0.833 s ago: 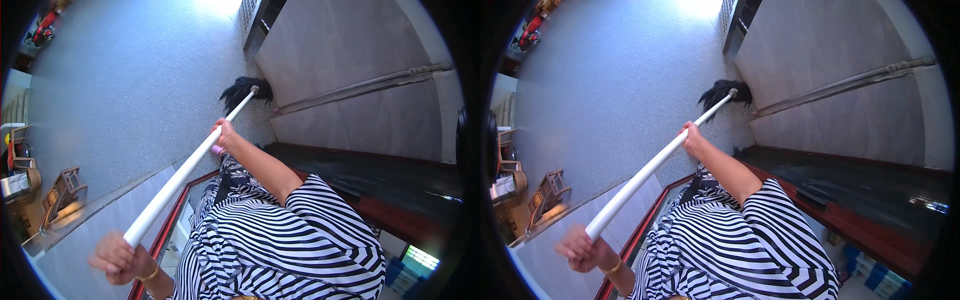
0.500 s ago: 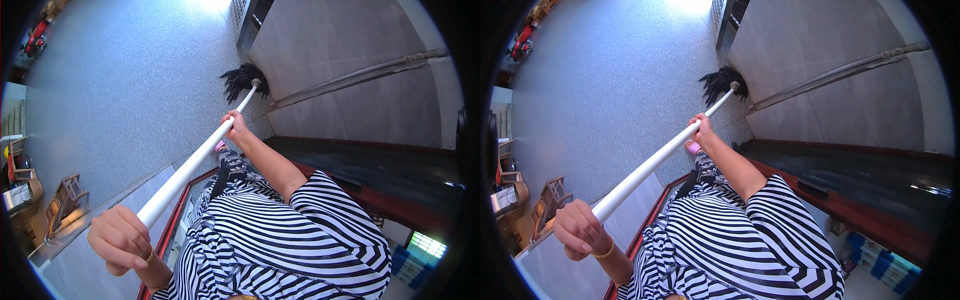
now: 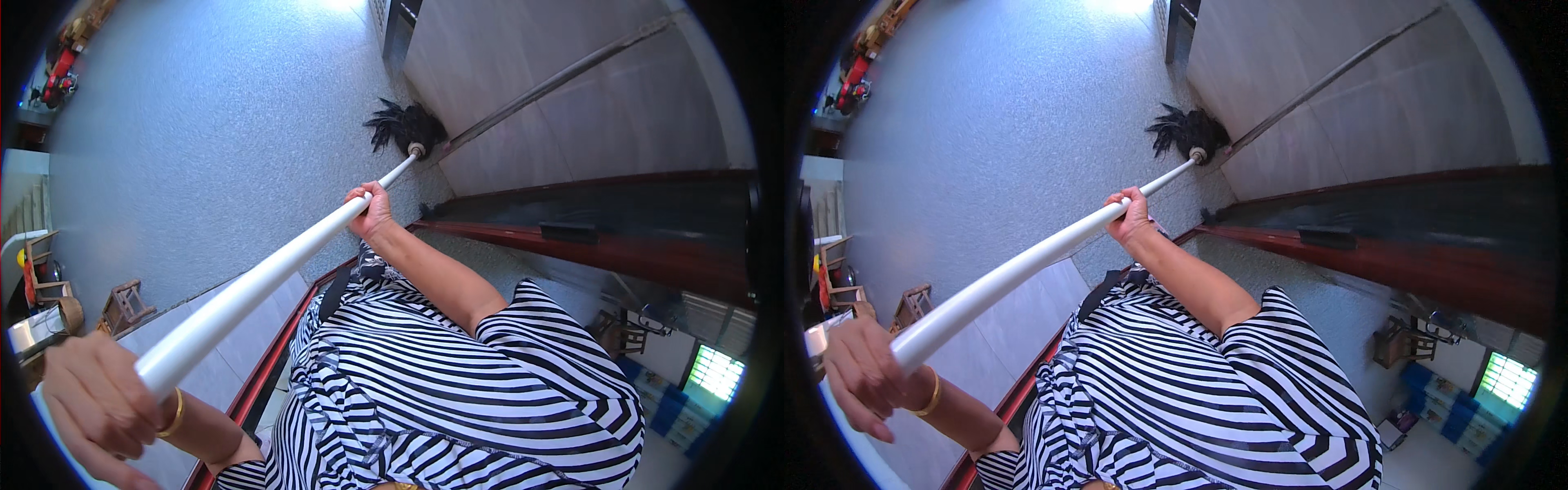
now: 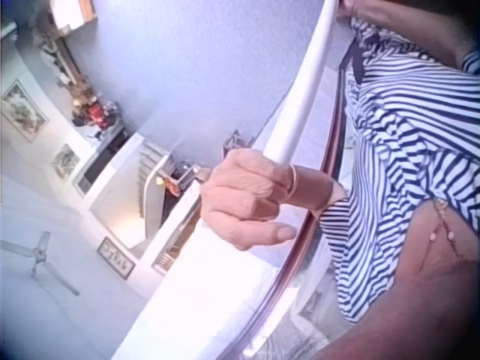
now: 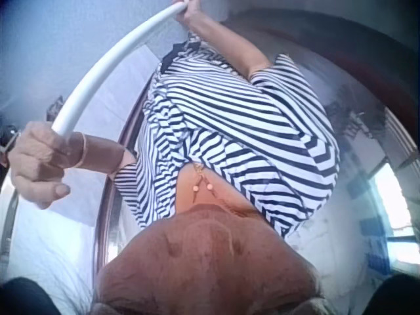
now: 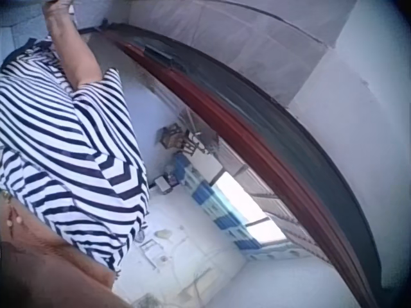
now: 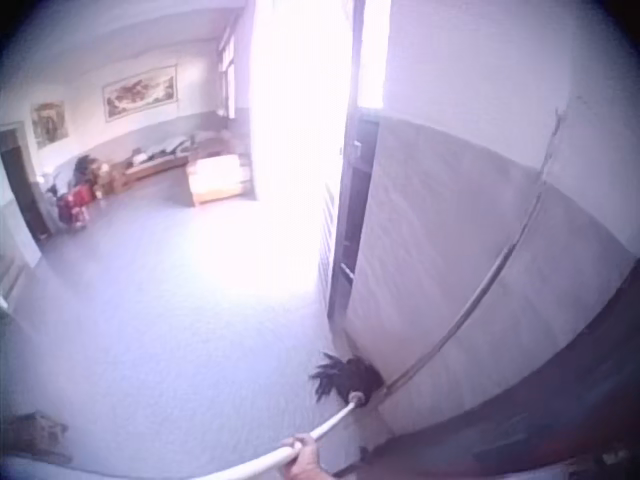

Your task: Mop the floors of the bedroom and kitchen area.

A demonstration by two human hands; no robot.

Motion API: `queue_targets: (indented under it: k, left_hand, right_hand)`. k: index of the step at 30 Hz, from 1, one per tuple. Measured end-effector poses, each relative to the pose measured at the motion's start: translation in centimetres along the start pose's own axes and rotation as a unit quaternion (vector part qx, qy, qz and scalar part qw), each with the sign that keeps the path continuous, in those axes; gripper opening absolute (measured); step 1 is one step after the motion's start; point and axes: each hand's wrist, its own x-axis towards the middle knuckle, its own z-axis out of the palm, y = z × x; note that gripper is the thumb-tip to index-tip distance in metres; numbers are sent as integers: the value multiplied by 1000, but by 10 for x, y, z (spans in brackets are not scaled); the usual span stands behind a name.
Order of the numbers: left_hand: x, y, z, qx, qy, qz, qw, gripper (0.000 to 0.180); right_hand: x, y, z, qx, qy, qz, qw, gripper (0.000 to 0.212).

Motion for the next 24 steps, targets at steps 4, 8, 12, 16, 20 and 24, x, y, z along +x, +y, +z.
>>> queue_targets:
  k: [4, 8, 12, 16, 20, 24]
  left_hand:
    - [-106, 46, -30, 53, 54, 11, 997, 26]
    - [-173, 78, -55, 99, 112, 37, 988, 24]
    - [-286, 159, -121, 156, 170, 49, 972, 24]
    - [-211, 114, -87, 198, 233, 59, 950, 24]
    - [-144, 86, 0, 260, 301, 53, 916, 25]
    - [-151, 110, 29, 320, 371, 55, 870, 26]
  right_hand:
    - [-2, 21, -13, 28, 1, 23, 999, 14]
    - [-18, 28, -12, -17, 23, 29, 999, 9]
    - [-30, 37, -14, -24, 81, 23, 996, 6]
    - [-38, 40, -10, -36, 130, 9, 991, 6]
    - [-33, 53, -9, -15, 173, -7, 985, 11]
    - [-19, 90, -8, -43, 261, 71, 962, 16]
